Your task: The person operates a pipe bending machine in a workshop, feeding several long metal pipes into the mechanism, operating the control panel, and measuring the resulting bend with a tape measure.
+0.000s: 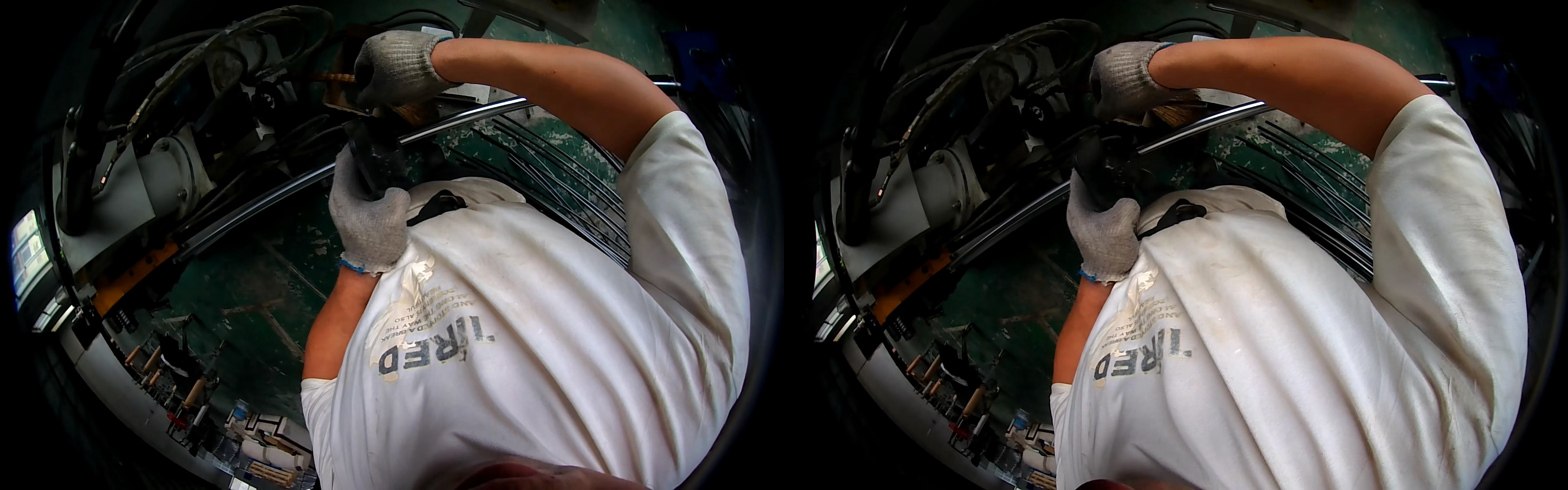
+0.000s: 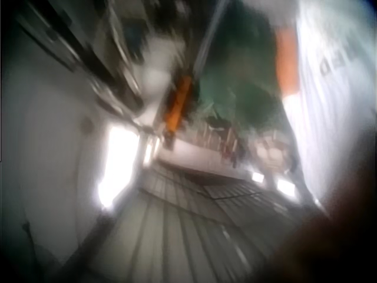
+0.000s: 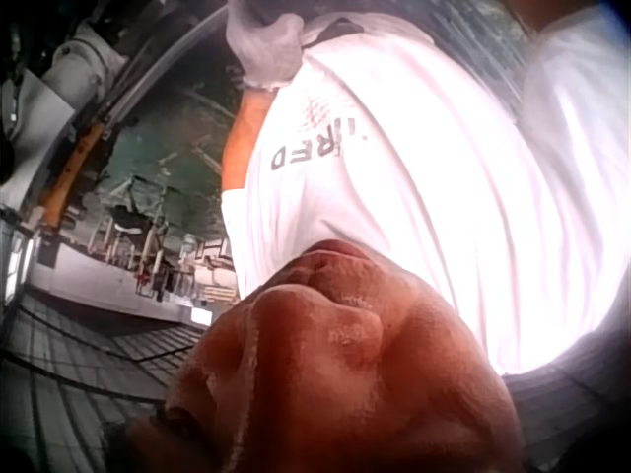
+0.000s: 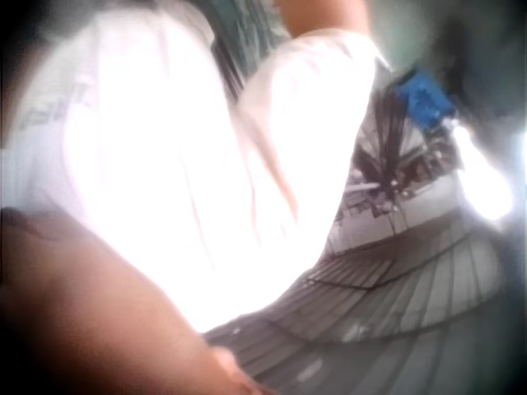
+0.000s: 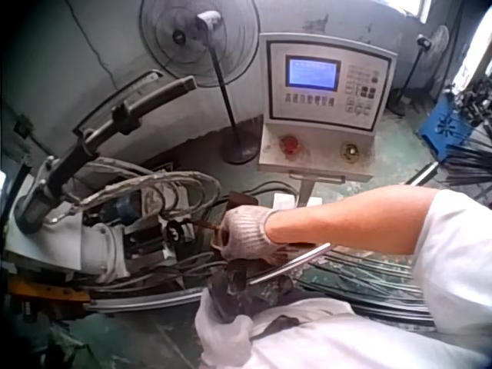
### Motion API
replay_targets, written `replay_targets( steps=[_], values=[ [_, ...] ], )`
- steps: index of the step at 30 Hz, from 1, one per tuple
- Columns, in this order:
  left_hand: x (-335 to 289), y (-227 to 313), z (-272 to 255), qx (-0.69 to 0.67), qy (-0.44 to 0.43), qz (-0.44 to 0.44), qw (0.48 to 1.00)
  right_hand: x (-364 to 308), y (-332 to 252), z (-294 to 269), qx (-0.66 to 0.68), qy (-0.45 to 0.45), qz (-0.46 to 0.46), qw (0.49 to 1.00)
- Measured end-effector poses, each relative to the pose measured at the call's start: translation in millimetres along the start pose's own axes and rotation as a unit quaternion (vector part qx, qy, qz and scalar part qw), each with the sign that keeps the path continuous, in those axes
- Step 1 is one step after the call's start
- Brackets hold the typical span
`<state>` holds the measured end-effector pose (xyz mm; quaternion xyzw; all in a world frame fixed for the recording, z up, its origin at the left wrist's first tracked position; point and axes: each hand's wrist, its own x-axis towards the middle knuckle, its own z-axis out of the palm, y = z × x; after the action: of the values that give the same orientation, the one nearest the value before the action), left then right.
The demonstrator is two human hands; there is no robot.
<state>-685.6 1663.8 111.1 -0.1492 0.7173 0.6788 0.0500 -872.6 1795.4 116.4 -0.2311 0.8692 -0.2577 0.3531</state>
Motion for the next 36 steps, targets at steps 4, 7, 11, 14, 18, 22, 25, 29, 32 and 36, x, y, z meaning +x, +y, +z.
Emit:
replay_targets(
  steps=[4,7,11,14,18,22,25,29,32,36],
  values=[
    [0.2,-4.8,0.0,-0.005,0.005,0.015,1.000,-6.9,20.3,1.4,0.016,-0.014,-0.068,0.997],
    [1.4,-10.9,-0.9,-0.025,-0.002,0.027,0.999,-3.9,35.7,10.6,0.003,-0.030,-0.094,0.995],
    [0.4,-8.7,-3.1,0.003,-0.008,0.023,1.000,12.0,61.7,31.5,0.042,-0.031,-0.142,0.988],
    [0.6,-6.5,-3.2,0.018,-0.010,0.012,1.000,18.0,70.2,36.8,0.060,-0.021,-0.185,0.981],
    [0.8,-6.9,-3.1,0.018,-0.009,0.015,1.000,15.2,63.7,34.2,0.070,-0.023,-0.211,0.975],
    [0.7,-3.9,-2.5,0.013,-0.007,0.008,1.000,22.8,62.6,35.3,0.064,-0.041,-0.226,0.971],
    [1.0,-2.7,-1.7,0.012,-0.003,-0.010,1.000,28.5,64.3,34.8,0.048,-0.048,-0.264,0.962],
    [3.6,-13.0,-3.5,0.024,-0.010,0.045,0.999,37.3,69.5,36.2,0.029,-0.054,-0.299,0.952],
    [3.8,-14.5,-4.1,0.018,-0.011,0.049,0.999,36.1,64.5,33.2,0.035,-0.081,-0.271,0.959],
    [2.6,-13.4,-1.5,-0.006,0.003,0.045,0.999,28.0,65.4,37.7,0.049,-0.040,-0.258,0.964]
  ],
)
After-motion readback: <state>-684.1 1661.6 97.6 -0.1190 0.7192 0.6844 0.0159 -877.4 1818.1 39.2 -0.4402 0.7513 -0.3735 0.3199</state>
